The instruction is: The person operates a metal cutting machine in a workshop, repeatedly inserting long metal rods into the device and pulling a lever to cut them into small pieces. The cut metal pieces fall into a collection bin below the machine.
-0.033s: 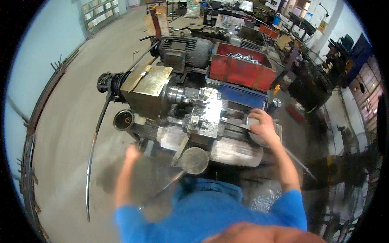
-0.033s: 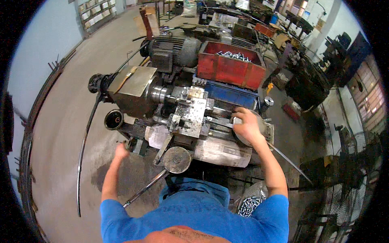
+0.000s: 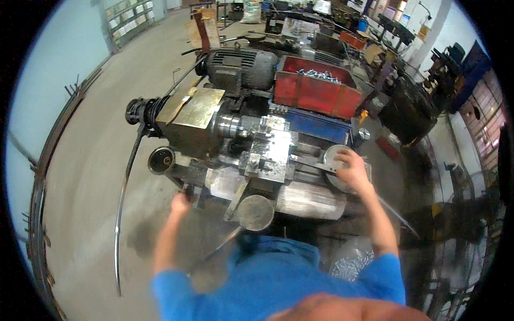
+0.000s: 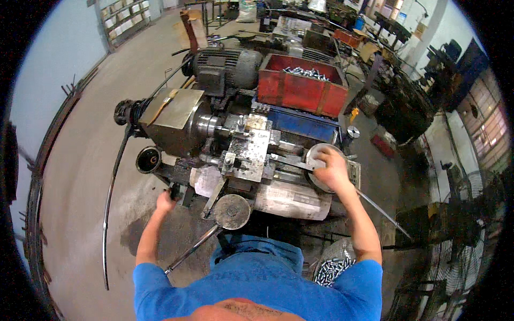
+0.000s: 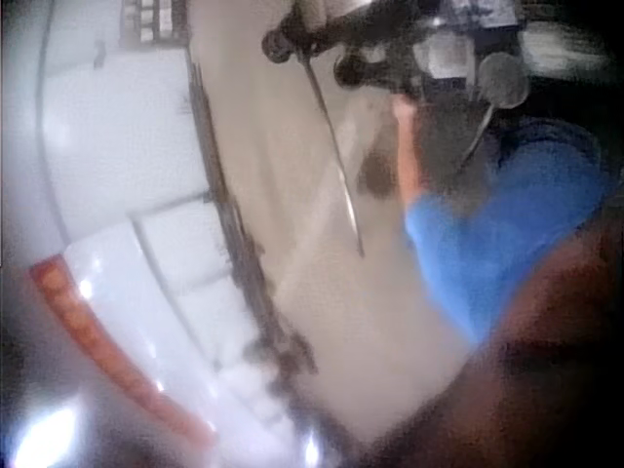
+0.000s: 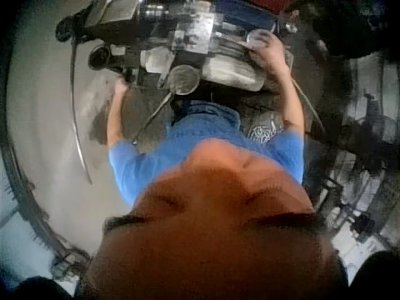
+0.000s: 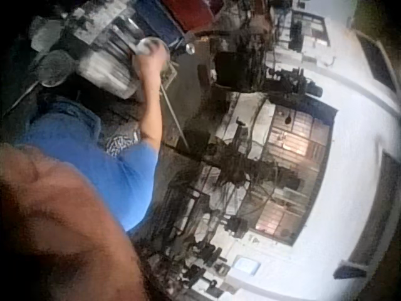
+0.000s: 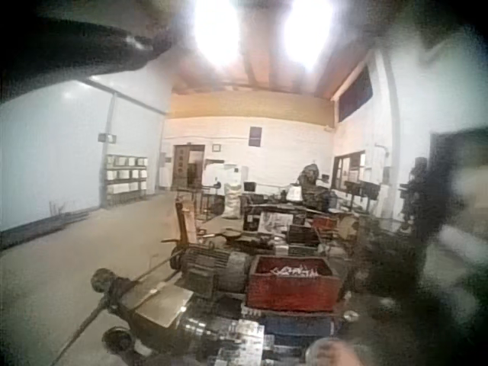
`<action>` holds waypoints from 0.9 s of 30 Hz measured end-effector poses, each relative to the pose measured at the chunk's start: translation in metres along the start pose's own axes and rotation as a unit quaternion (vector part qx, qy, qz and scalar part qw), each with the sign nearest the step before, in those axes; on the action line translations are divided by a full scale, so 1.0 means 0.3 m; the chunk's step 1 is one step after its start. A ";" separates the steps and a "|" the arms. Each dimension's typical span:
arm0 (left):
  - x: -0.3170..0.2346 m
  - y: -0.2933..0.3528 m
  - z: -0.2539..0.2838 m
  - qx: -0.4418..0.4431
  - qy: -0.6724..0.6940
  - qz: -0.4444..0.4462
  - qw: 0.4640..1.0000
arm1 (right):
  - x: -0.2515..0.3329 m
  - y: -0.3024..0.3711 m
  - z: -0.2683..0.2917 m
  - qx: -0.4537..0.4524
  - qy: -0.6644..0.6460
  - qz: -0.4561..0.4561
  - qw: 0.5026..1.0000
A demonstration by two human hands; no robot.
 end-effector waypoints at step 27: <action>-0.378 0.572 0.587 0.336 0.193 0.000 0.922 | -0.378 1.148 0.222 0.004 0.267 -0.399 0.877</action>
Point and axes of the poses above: each hand's wrist, its own y-axis away from the middle knuckle, its own z-axis out of the back of the hand, x = y × z, the point moved 5 cm from there along -y, towards the middle knuckle, and after that the axes turned 14 degrees about -x, right-handed, at the moved point
